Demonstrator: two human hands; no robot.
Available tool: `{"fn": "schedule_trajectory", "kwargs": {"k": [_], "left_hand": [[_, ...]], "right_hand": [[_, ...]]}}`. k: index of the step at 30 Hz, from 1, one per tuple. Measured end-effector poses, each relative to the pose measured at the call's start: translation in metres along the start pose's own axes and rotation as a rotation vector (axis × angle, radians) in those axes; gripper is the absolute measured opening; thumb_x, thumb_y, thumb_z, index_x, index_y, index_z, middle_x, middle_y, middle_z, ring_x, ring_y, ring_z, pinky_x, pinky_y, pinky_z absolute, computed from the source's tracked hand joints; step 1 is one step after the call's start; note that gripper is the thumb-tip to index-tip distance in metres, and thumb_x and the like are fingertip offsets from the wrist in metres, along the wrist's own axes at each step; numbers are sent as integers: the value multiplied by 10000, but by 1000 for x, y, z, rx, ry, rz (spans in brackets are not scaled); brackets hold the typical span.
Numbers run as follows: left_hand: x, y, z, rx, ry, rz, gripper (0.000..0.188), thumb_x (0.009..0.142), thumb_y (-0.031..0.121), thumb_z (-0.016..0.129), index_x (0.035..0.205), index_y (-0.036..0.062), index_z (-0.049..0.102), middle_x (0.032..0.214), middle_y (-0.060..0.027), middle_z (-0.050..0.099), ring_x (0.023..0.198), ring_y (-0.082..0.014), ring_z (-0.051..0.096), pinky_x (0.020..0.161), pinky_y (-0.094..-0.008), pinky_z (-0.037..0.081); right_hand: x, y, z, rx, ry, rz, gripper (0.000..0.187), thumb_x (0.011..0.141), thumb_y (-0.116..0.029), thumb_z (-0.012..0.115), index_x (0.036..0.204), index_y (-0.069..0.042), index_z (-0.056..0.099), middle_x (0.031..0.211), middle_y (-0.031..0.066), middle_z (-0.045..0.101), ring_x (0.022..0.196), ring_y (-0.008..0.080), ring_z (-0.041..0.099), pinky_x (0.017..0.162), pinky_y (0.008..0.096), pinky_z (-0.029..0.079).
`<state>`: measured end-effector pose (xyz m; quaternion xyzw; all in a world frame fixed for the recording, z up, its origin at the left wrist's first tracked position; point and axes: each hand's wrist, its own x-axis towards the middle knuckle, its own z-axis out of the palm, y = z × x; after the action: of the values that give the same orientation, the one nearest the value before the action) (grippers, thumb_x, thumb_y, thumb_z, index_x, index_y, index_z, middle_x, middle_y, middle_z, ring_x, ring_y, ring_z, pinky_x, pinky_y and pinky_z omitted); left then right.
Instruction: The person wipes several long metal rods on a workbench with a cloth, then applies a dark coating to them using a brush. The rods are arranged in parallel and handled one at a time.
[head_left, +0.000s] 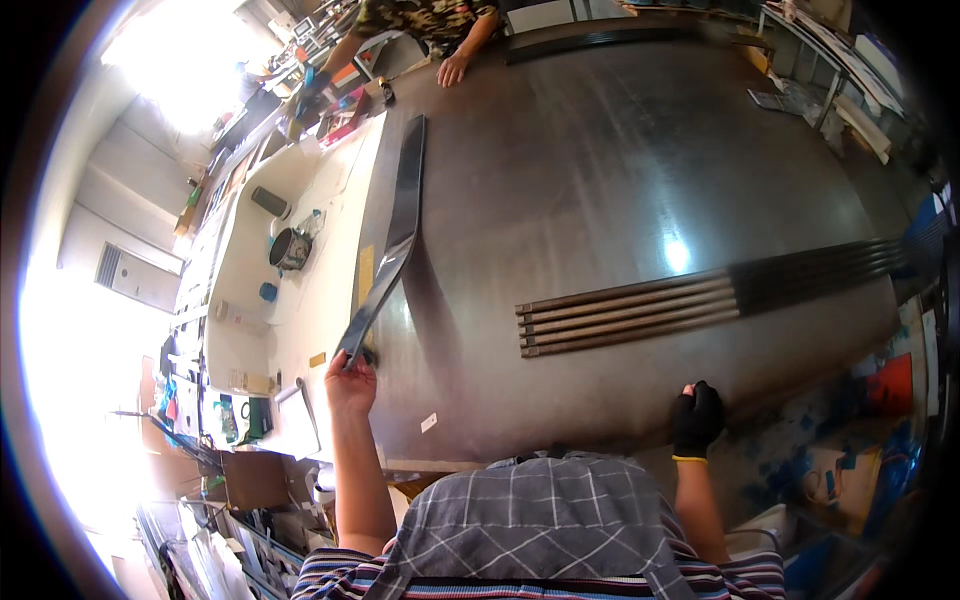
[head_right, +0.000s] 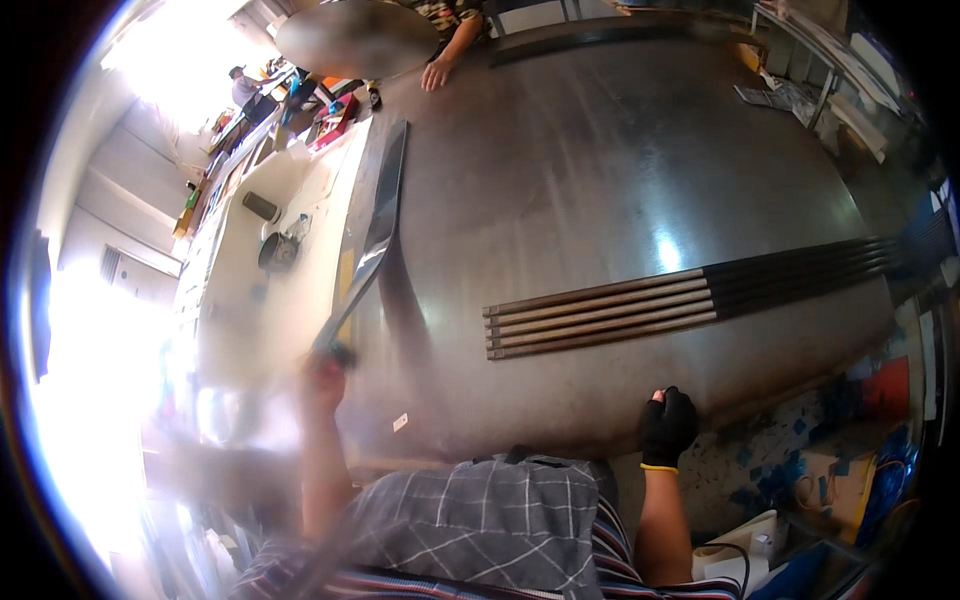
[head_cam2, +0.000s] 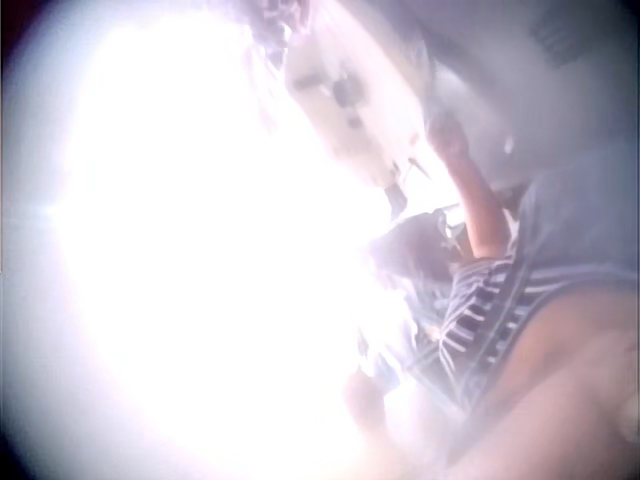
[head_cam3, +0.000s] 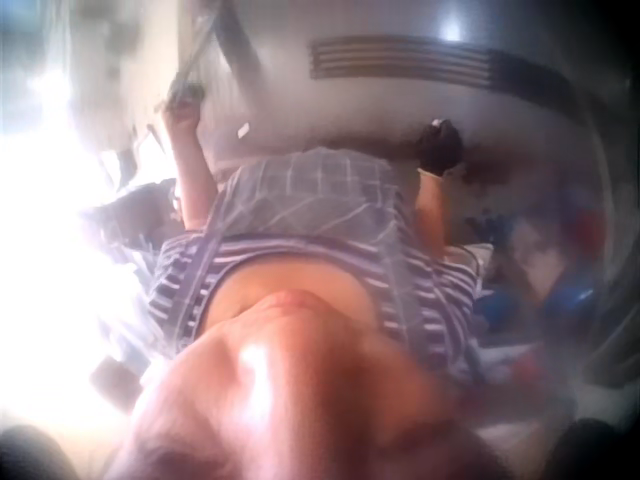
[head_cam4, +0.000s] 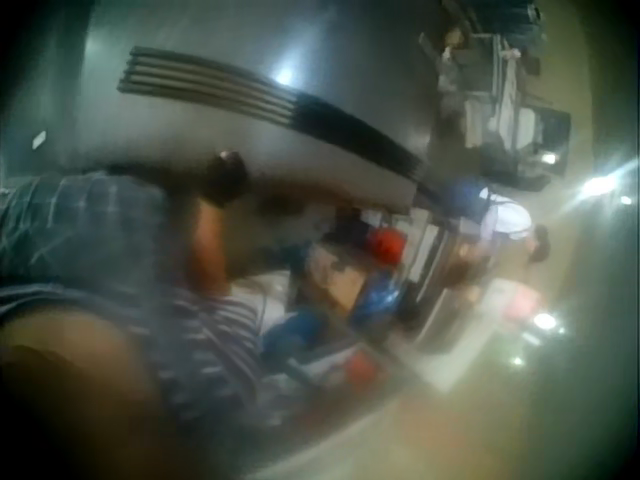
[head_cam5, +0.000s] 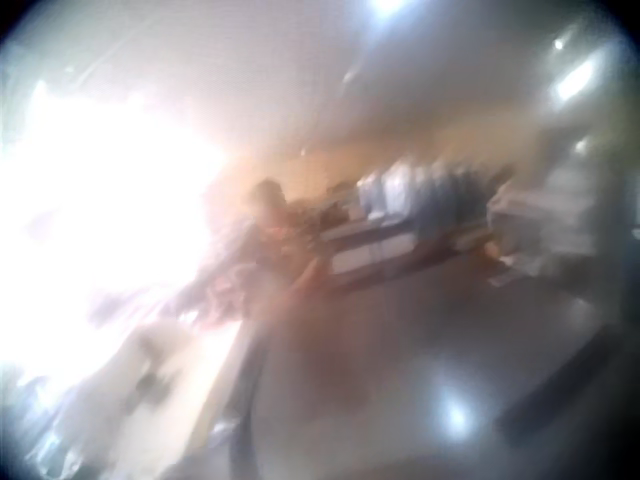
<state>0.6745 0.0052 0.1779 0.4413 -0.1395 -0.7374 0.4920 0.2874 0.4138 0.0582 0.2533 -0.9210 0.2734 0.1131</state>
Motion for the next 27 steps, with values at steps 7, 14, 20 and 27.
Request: {"fn": "schedule_trajectory", "kwargs": {"k": [7, 14, 20, 27], "left_hand": [[20, 57, 50, -2, -438, 77, 109, 907, 168, 546, 875, 87, 611, 782, -51, 664, 665, -169, 619, 592, -288, 530], [20, 76, 68, 152, -387, 198, 99, 905, 175, 555, 922, 95, 612, 798, -33, 669, 684, -152, 629, 592, -280, 529], [53, 42, -26, 1462, -139, 984, 104, 907, 174, 533, 939, 109, 608, 809, -26, 668, 667, -155, 627, 552, -282, 516], [48, -23, -67, 185, -100, -49, 75, 908, 125, 508, 938, 112, 576, 800, -18, 645, 695, -154, 612, 571, -280, 480]], "right_hand": [[-1, 2, 0, 4, 24, -4, 159, 837, -215, 570, 760, -79, 541, 751, 129, 561, 734, 342, 554, 639, 436, 438], [3, -3, -6, 37, 5, -5, 169, 841, -224, 569, 746, -89, 535, 738, 124, 555, 726, 336, 554, 631, 437, 435], [0, -2, -1, 14, -9, 15, 167, 816, -228, 587, 746, -85, 536, 740, 130, 556, 723, 342, 556, 628, 442, 439], [4, -3, -9, -5, 23, -13, 165, 817, -239, 570, 755, -90, 536, 733, 140, 561, 705, 355, 559, 628, 468, 441]]}}
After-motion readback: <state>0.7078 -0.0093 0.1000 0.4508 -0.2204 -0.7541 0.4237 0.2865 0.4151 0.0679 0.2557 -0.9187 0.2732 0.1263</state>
